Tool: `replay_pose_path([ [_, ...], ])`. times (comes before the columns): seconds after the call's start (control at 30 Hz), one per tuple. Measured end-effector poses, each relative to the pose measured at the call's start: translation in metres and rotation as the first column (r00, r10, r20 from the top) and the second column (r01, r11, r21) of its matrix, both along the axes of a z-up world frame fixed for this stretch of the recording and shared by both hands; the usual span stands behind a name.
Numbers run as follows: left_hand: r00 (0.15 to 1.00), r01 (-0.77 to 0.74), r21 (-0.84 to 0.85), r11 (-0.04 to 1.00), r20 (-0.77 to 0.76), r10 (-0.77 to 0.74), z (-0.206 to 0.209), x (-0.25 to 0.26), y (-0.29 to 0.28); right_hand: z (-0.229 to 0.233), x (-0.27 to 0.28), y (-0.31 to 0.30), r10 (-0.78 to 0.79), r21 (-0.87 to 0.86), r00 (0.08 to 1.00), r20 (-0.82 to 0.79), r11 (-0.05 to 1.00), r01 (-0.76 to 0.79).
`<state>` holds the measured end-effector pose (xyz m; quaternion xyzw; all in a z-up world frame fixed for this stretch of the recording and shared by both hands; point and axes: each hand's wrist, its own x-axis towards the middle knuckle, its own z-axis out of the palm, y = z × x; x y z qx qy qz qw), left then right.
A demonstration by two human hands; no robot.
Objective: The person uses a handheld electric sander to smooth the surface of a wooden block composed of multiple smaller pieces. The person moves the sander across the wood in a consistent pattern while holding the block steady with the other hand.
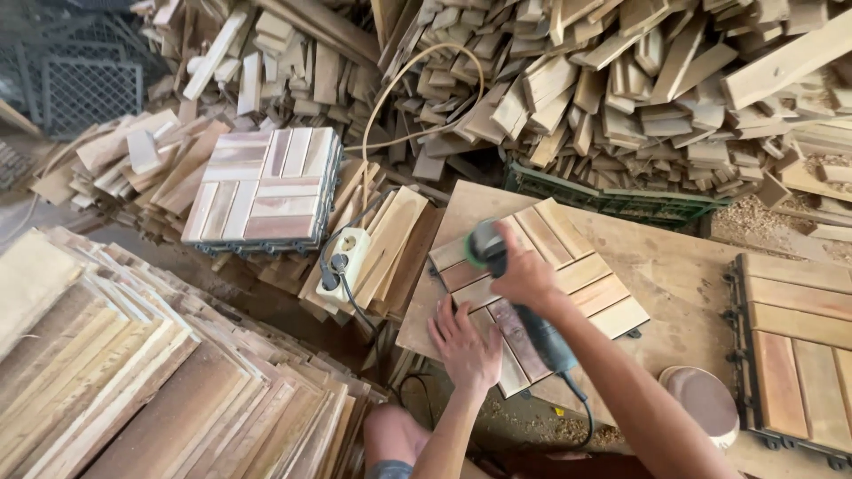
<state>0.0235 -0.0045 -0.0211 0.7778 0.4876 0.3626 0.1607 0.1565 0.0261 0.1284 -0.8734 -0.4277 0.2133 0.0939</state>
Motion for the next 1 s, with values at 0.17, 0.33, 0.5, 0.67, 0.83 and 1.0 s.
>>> replay_pose_path([
  [0.17, 0.999, -0.045, 0.014, 0.999, 0.009, 0.045, -0.032, 0.002, 0.001, -0.005, -0.029, -0.007, 0.093, -0.020, 0.995, 0.028, 0.996, -0.092],
  [0.33, 0.996, -0.089, 0.049, 0.995, 0.000, 0.089, -0.019, 0.003, -0.004, -0.020, 0.013, -0.017, 0.049, -0.017, 0.997, 0.061, 0.999, -0.048],
  [0.5, 0.993, -0.025, -0.022, 0.999, -0.117, 0.022, -0.014, 0.002, -0.004, -0.006, 0.086, -0.051, -0.232, 0.027, 0.973, -0.017, 0.972, 0.233],
  [0.67, 0.984, -0.034, -0.050, 0.998, -0.177, 0.024, -0.015, 0.006, -0.002, -0.012, 0.096, -0.055, -0.336, 0.021, 0.942, 0.020, 0.942, 0.336],
  [0.83, 0.983, -0.002, -0.119, 0.993, -0.185, -0.020, -0.001, 0.001, -0.008, 0.000, 0.032, -0.046, -0.227, 0.031, 0.974, -0.023, 0.973, 0.228],
  [1.0, 0.977, -0.049, -0.199, 0.979, -0.215, 0.005, 0.000, 0.001, -0.011, -0.017, -0.022, -0.031, 0.011, -0.032, 1.000, 0.024, 0.999, -0.010],
])
